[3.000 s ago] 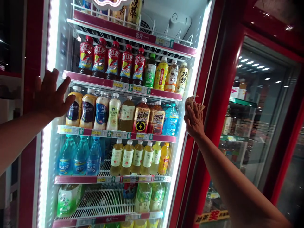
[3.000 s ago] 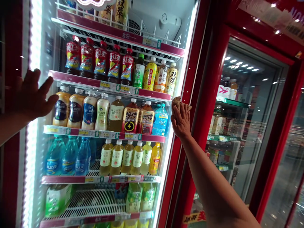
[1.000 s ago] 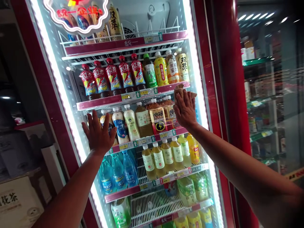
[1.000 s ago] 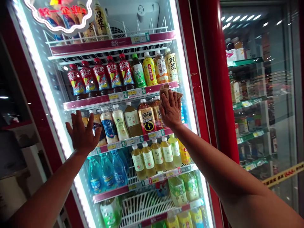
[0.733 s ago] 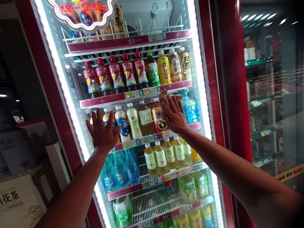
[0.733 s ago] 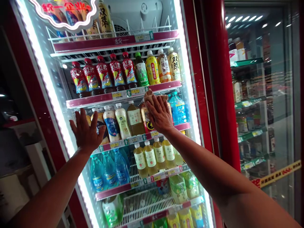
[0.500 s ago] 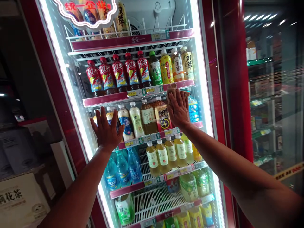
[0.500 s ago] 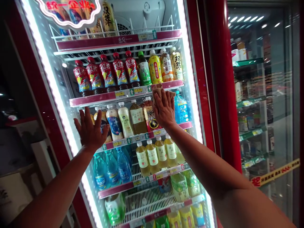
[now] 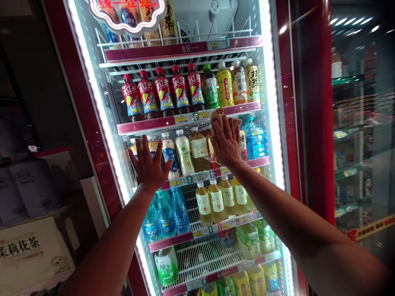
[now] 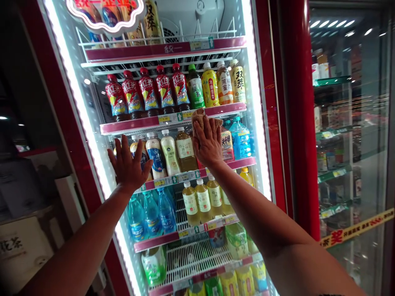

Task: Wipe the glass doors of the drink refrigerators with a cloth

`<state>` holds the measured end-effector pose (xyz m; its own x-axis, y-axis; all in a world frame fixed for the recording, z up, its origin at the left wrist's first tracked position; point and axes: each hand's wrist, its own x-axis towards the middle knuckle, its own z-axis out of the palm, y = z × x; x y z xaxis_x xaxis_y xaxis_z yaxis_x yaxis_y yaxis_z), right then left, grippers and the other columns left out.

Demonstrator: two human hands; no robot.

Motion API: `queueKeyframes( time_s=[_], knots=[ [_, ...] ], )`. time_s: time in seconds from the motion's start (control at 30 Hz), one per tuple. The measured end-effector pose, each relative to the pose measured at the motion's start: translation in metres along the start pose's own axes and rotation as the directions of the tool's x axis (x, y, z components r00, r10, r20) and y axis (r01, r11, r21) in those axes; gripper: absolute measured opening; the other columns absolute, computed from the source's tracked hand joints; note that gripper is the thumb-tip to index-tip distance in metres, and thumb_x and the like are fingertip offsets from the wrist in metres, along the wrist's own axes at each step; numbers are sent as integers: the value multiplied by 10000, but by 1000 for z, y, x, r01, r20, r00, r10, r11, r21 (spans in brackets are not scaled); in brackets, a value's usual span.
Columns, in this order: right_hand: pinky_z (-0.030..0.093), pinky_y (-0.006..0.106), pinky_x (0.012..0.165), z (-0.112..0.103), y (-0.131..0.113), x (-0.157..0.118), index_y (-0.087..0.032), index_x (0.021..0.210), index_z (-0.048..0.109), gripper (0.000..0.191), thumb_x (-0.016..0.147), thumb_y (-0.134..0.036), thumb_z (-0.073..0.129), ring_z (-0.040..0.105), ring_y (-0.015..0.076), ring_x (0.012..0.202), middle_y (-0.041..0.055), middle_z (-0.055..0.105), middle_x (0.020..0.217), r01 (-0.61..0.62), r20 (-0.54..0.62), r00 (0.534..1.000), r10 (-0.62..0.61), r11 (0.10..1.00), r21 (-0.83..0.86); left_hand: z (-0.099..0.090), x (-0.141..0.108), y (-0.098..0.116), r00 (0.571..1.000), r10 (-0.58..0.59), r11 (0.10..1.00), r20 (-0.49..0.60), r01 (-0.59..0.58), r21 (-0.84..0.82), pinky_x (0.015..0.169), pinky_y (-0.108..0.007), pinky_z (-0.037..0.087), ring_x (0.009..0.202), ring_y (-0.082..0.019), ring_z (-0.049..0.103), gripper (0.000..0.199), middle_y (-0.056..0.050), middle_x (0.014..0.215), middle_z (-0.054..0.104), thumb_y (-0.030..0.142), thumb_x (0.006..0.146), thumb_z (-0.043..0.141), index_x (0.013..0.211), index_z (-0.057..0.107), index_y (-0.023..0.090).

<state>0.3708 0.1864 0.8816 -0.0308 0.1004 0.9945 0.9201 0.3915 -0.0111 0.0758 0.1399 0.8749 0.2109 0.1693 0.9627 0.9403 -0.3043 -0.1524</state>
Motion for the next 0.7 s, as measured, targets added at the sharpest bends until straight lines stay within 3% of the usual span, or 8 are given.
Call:
queueKeyframes(
  time_s=[0.1, 0.2, 0.33, 0.43, 0.57, 0.7],
  knots=[
    [154, 681, 1298, 16, -32, 1, -382, 1670, -90, 763, 1054, -387, 361, 42, 319, 1638, -11, 54, 1778, -36, -64, 997, 36, 999, 9, -1, 0, 0, 1000, -3, 1000, 9, 4, -8, 1260, -693, -15, 1620, -393, -20, 734, -92, 1765, 33, 561, 964, 548, 1619, 372, 280],
    [181, 652, 1303, 19, -54, -3, -394, 1667, -94, 769, 1057, -415, 373, 52, 309, 1638, -10, 73, 1777, 33, -23, 999, -33, 999, 0, -2, 0, 0, 1000, -3, 1000, 11, 3, -3, 1261, -690, -16, 1622, -385, -20, 722, -80, 1765, 52, 557, 962, 554, 1611, 389, 285],
    [169, 600, 1319, 8, -46, -6, -414, 1672, -22, 736, 1058, -425, 383, 97, 286, 1635, -32, 97, 1775, 121, 59, 991, -121, 993, 2, 0, -1, -3, 1000, 17, 1000, -16, -17, 2, 1270, -668, 22, 1624, -373, 8, 712, -93, 1761, 72, 554, 957, 564, 1594, 423, 269],
    [141, 625, 1317, 9, -42, -2, -408, 1676, -6, 724, 1056, -396, 370, 96, 296, 1635, -34, 93, 1775, 60, 23, 998, -61, 998, 25, 2, -2, -5, 999, 26, 1000, -21, -26, -2, 1273, -661, 34, 1625, -365, 15, 717, -103, 1758, 82, 560, 956, 563, 1594, 425, 264],
    [105, 662, 1310, 24, -69, 1, -366, 1686, 47, 712, 1051, -390, 369, 33, 323, 1637, -5, 61, 1779, -48, -68, 996, 51, 998, 51, 3, -4, -7, 998, 36, 999, -42, -37, -13, 1286, -640, 21, 1628, -344, 15, 711, -78, 1758, 100, 553, 955, 566, 1592, 428, 268],
    [123, 600, 1325, 25, -90, -7, -358, 1671, 187, 650, 1056, -430, 384, 60, 286, 1639, -4, 127, 1772, 96, 14, 995, -96, 995, 31, 5, -8, -11, 986, 82, 995, -143, -89, -46, 1302, -602, 77, 1621, -327, 120, 596, -90, 1740, 197, 488, 975, 546, 1514, 539, 234]
  ],
)
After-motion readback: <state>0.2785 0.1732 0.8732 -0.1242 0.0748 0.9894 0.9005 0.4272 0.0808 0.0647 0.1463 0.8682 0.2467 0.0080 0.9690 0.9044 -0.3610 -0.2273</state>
